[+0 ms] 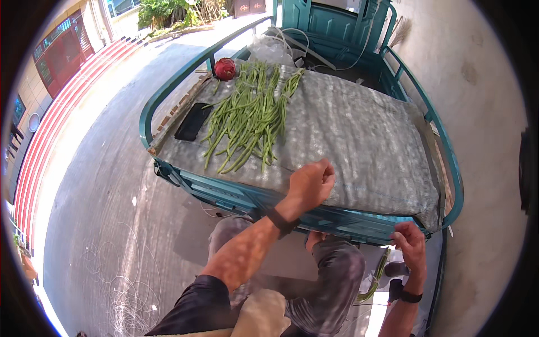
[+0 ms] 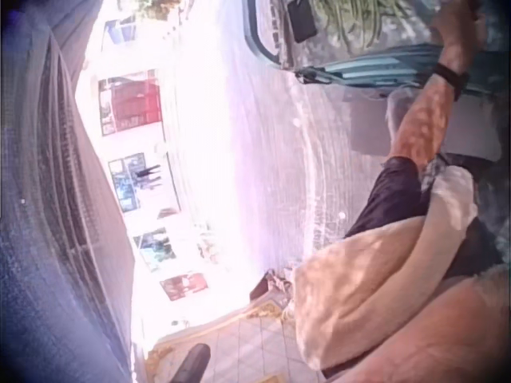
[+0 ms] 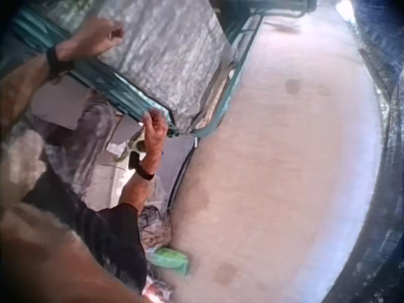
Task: The person gathers long green beans into bundles and ties them with white string while sitting in the back of a small vehicle.
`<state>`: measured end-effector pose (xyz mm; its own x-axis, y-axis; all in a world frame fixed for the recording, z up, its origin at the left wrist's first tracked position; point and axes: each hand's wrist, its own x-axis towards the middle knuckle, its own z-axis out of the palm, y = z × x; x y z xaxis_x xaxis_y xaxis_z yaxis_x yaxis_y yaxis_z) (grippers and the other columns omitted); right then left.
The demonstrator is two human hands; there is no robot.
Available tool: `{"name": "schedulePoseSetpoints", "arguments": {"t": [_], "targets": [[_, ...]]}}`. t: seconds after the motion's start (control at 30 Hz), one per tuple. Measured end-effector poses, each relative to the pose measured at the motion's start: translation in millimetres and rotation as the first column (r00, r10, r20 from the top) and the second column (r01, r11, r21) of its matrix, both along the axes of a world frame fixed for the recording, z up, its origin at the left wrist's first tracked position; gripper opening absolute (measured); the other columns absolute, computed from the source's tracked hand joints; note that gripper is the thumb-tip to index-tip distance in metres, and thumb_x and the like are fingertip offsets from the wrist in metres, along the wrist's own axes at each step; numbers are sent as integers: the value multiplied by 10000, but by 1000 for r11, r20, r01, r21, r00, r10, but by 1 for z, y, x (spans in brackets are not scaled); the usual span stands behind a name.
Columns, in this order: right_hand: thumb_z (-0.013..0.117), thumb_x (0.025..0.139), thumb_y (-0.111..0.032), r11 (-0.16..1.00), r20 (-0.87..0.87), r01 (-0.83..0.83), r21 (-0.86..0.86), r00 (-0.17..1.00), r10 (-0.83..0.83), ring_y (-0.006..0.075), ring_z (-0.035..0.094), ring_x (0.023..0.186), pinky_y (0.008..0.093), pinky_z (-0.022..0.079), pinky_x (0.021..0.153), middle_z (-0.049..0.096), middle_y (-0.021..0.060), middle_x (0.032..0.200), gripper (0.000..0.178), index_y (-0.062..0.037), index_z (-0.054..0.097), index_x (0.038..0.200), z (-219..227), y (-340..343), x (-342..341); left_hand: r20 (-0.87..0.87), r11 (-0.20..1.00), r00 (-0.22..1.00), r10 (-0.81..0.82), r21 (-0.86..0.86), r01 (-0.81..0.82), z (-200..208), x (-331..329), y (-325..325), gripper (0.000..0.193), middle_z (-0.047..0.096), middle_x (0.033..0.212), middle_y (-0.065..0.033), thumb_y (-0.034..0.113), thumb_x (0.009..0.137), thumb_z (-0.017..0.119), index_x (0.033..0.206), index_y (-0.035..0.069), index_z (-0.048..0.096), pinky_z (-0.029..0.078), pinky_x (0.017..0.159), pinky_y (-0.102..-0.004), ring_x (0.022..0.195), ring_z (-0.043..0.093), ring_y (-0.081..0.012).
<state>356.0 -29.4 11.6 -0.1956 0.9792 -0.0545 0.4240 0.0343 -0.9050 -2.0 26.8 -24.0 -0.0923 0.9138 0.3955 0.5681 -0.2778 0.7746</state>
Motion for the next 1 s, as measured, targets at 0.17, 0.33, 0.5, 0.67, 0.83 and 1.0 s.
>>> {"name": "schedulePoseSetpoints", "arguments": {"t": [0.17, 0.33, 0.5, 0.67, 0.83, 1.0], "targets": [[652, 996, -194, 959, 12, -277, 59, 961, 277, 105, 664, 728, 254, 515, 623, 732, 72, 909, 238, 5, 651, 1127, 72, 87, -109, 153, 995, 984, 94, 28, -99, 20, -12, -11, 116, 714, 775, -113, 134, 913, 685, 960, 28, 674, 541, 648, -371, 703, 701, -260], [655, 999, -270, 934, -3, -349, -69, 937, 350, 149, 687, 735, 294, 540, 618, 721, 79, 918, 280, -6, 656, 1091, 94, 178, -226, 529, 988, 836, 148, -42, -148, 47, -32, -9, 111, 696, 770, -62, 111, 957, 657, 955, -1, 659, 534, 631, -294, 698, 664, -137], [703, 962, -322, 920, 2, -355, -166, 933, 360, 178, 691, 738, 336, 548, 625, 719, 92, 926, 342, -6, 661, 1083, 41, 276, -327, 803, 993, 586, 107, -61, -98, 51, -49, -10, 128, 645, 840, -24, 116, 979, 653, 1006, -7, 630, 523, 610, -243, 739, 623, -88], [762, 893, -316, 987, 250, -102, -123, 959, 130, 217, 692, 646, 380, 531, 517, 722, 133, 873, 404, 37, 657, 1059, 7, 310, -402, 898, 1000, 439, 27, -28, -5, 53, -54, -18, 122, 627, 876, -9, 126, 995, 649, 1019, 8, 631, 512, 604, -218, 755, 603, -71], [810, 808, -384, 995, 387, -85, 48, 920, 59, 258, 687, 582, 387, 497, 468, 687, 153, 735, 463, 61, 684, 838, -4, 310, -446, 923, 998, 383, 35, -55, 42, 55, -55, -23, 55, 607, 785, 4, 84, 995, 628, 985, 33, 612, 457, 599, -214, 648, 536, -41], [813, 783, -371, 993, 453, -102, 54, 889, 66, 226, 657, 571, 376, 487, 474, 674, 137, 730, 445, 52, 677, 823, -4, 318, -454, 932, 997, 361, 37, -58, 47, 55, -60, -23, 68, 612, 793, 3, 95, 993, 638, 987, 32, 615, 470, 597, -217, 664, 553, -41]]}}
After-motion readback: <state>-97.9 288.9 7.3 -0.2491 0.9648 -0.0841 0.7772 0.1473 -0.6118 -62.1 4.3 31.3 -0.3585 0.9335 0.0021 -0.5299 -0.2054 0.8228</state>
